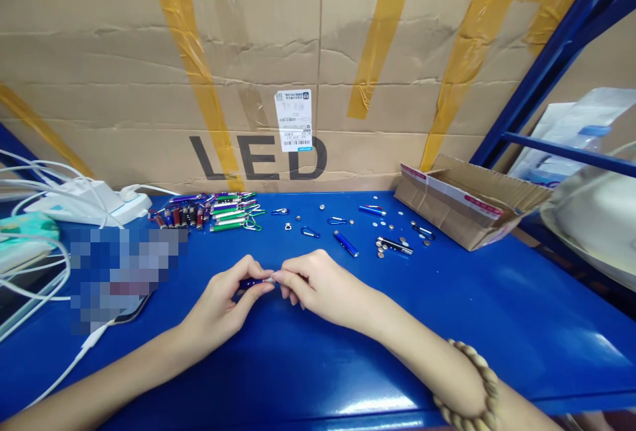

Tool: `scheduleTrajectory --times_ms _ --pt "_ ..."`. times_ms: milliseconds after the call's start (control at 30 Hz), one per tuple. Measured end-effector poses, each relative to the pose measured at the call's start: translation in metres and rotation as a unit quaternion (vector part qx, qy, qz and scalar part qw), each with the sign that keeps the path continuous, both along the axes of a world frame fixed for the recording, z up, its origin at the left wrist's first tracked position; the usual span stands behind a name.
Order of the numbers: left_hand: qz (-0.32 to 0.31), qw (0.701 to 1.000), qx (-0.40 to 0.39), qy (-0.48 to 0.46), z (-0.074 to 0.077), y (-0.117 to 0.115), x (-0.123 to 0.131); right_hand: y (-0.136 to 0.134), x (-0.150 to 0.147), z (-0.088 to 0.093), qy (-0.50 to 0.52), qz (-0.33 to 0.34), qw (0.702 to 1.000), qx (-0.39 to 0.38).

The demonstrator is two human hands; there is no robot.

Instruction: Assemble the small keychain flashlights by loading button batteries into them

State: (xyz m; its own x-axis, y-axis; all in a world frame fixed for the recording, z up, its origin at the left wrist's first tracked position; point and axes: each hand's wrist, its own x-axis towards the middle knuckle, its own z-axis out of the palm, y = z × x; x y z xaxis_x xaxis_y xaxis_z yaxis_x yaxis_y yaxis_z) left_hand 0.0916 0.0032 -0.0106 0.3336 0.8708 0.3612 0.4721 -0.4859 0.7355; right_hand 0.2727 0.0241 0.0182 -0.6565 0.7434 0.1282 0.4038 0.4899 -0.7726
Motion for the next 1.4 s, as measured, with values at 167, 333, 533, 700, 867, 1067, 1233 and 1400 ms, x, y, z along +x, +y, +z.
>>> scheduleTrajectory --times_ms 167,333,533,700,867,1067,1233,1400 --pt "-0.024 0.979 0.182 0.094 -0.01 0.0 -0.004 -0.002 -0.005 -0.005 0.067 -0.029 0.973 -0.22" --pt "-0.039 0.951 0.274 0.138 -0.008 0.001 -0.006 -0.003 -0.007 -0.005 0.162 -0.027 0.89 -0.425" --pt "-0.014 0.98 0.19 0.055 -0.01 0.004 -0.004 0.0 -0.007 0.001 0.179 -0.038 0.863 -0.471" --pt "0.014 0.989 0.146 0.026 -0.007 0.003 -0.001 0.001 -0.004 0.005 0.186 -0.026 0.893 -0.409" --pt "-0.002 0.991 0.13 0.021 0.002 0.003 0.001 0.001 -0.002 0.006 0.14 -0.006 0.936 -0.322" --pt "-0.046 0.994 -0.076 -0.061 0.002 0.005 0.006 -0.003 -0.003 0.003 0.072 -0.049 0.984 -0.153" --pt "-0.071 0.982 -0.132 -0.115 -0.005 0.003 0.009 0.0 -0.002 0.005 0.062 -0.055 0.99 -0.115" --pt "-0.038 0.981 -0.15 -0.114 -0.004 -0.002 0.01 0.016 0.009 0.007 0.02 -0.149 0.988 -0.027"
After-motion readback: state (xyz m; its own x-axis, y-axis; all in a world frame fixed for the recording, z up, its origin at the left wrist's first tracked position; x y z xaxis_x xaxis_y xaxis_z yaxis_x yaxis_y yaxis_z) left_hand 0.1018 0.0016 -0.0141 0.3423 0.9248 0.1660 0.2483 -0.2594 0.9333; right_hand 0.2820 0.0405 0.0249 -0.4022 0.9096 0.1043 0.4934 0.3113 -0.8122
